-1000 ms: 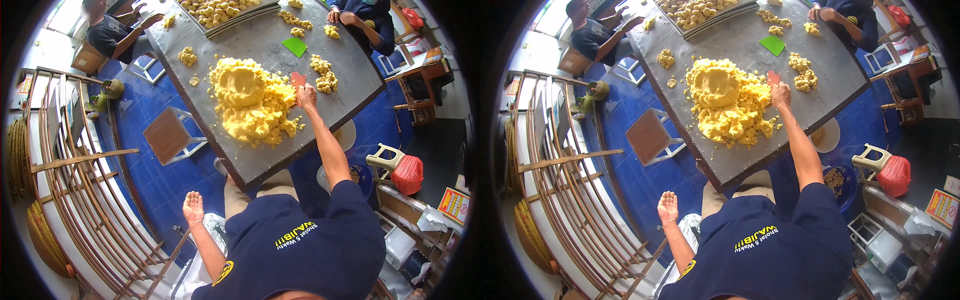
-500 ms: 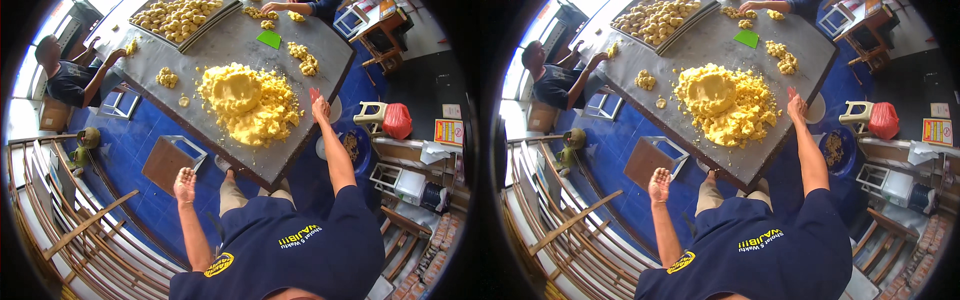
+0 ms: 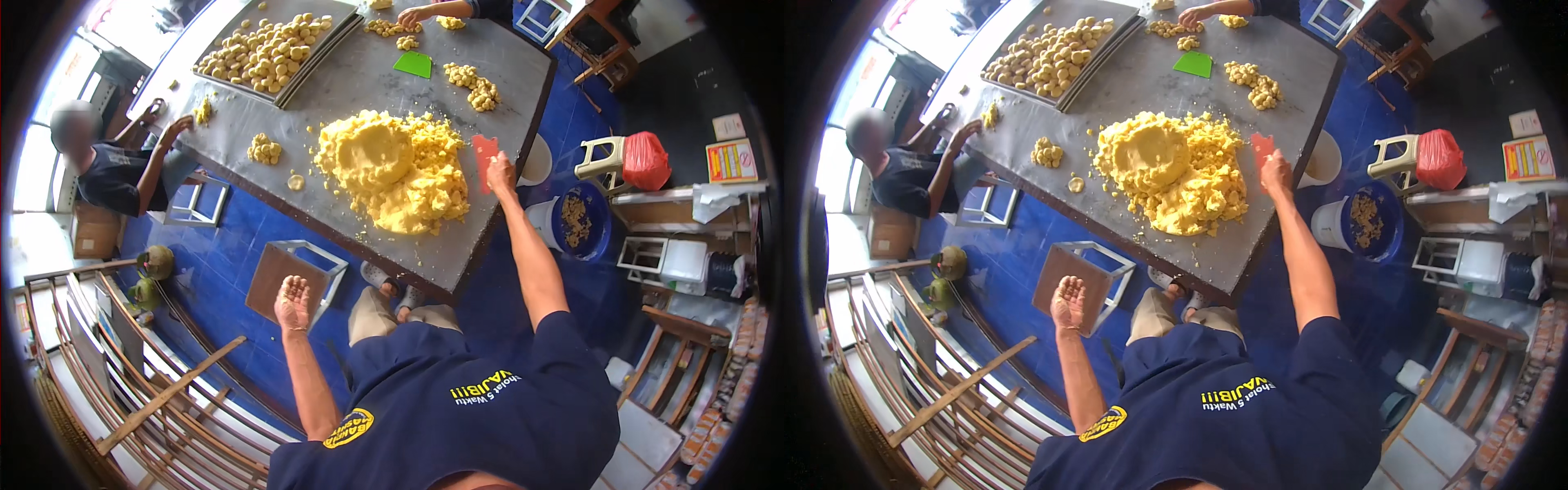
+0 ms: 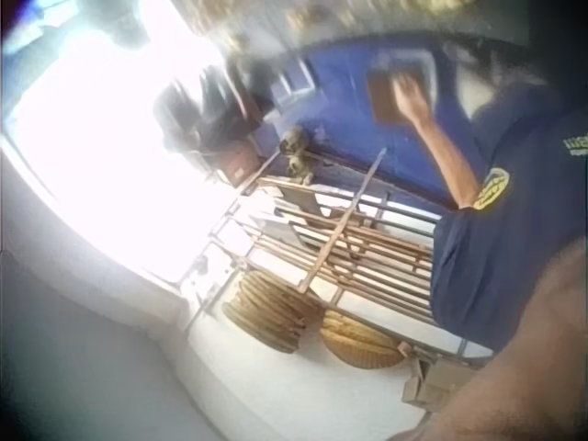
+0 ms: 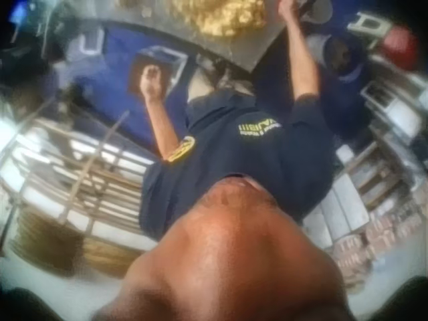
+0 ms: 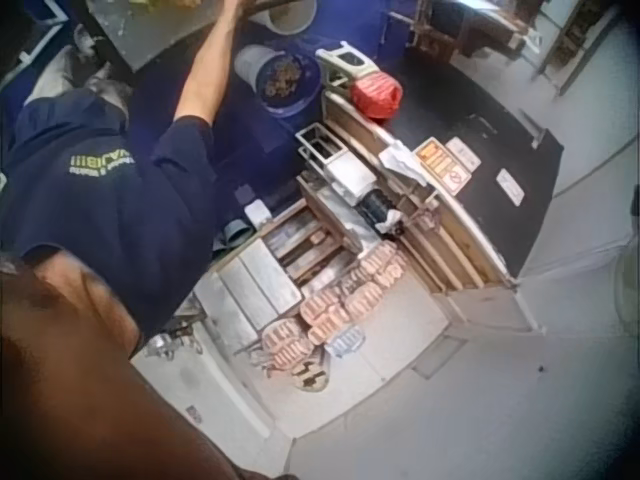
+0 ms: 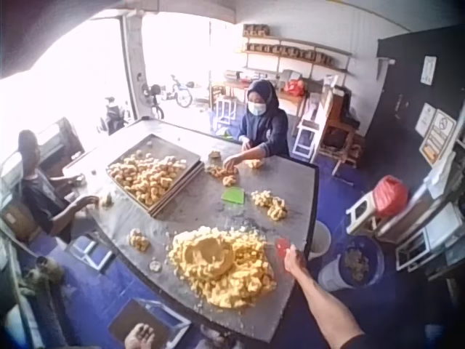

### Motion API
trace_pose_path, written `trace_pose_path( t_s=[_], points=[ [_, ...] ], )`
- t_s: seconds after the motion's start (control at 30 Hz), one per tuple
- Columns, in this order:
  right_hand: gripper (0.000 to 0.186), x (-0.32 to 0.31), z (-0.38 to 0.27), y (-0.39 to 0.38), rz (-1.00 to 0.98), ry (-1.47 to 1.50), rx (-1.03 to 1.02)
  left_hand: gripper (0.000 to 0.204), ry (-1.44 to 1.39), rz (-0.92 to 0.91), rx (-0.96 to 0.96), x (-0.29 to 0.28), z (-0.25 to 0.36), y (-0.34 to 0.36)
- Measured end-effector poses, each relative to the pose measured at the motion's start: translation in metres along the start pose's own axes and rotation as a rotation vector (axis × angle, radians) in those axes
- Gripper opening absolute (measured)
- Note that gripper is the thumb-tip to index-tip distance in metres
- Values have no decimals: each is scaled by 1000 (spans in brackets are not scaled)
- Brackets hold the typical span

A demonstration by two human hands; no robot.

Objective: The person kneads a large mass of yellow dough by hand on a metal table, uses a scraper to portion it, and rolls small pieces into balls.

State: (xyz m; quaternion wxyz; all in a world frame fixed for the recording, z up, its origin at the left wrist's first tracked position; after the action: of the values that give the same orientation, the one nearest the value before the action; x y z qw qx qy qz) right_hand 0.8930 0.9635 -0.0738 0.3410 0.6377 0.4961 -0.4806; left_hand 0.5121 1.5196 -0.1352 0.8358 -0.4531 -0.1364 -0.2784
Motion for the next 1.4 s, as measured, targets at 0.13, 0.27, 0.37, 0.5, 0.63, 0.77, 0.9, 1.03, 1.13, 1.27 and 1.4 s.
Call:
trace_pose_path(
  t_s=[0.13,0.27,0.37,0.5,0.63,0.77,0.9,1.03,1.13,1.27,1.4],
  points=[
    [27,11,17,5,-104,-112,-65,25,30,-17,-67,24,-27,5],
    [31,2,4,4,-48,-137,126,25,74,-27,-95,58,-33,18],
    [32,-9,-13,32,-49,-76,148,24,225,-79,-85,96,-29,43],
    [20,-9,-34,84,80,-180,0,25,303,-209,-143,148,-37,88],
    [14,0,-30,115,161,-169,-37,29,422,-275,-191,221,-46,130],
    [13,45,-114,77,186,-214,-429,29,401,-313,-200,259,-33,162],
    [12,41,-158,63,188,-202,-493,31,411,-301,-174,265,-19,183],
    [14,14,-149,121,290,-220,-281,28,447,-287,-212,270,-25,181],
    [14,45,-178,115,216,-217,-461,28,439,-303,-228,264,-32,184],
    [14,85,-237,48,37,-262,-709,28,463,-242,-257,240,-23,189],
    [19,45,-244,96,136,-262,-574,27,414,-222,-236,241,-11,191]
  ],
)
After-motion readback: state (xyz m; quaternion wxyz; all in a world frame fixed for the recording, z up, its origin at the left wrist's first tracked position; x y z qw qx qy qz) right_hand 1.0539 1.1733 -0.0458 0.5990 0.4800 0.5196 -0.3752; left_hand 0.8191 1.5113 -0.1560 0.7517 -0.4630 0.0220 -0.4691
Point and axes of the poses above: each hand's wrist, its own y-axis towards the middle knuckle, its own x-axis out of the palm, z = x × y, the point moved 10 cm from there along y, towards the middle knuckle, and after that the axes turned 10 degrees about -y, right-handed, at the moved point
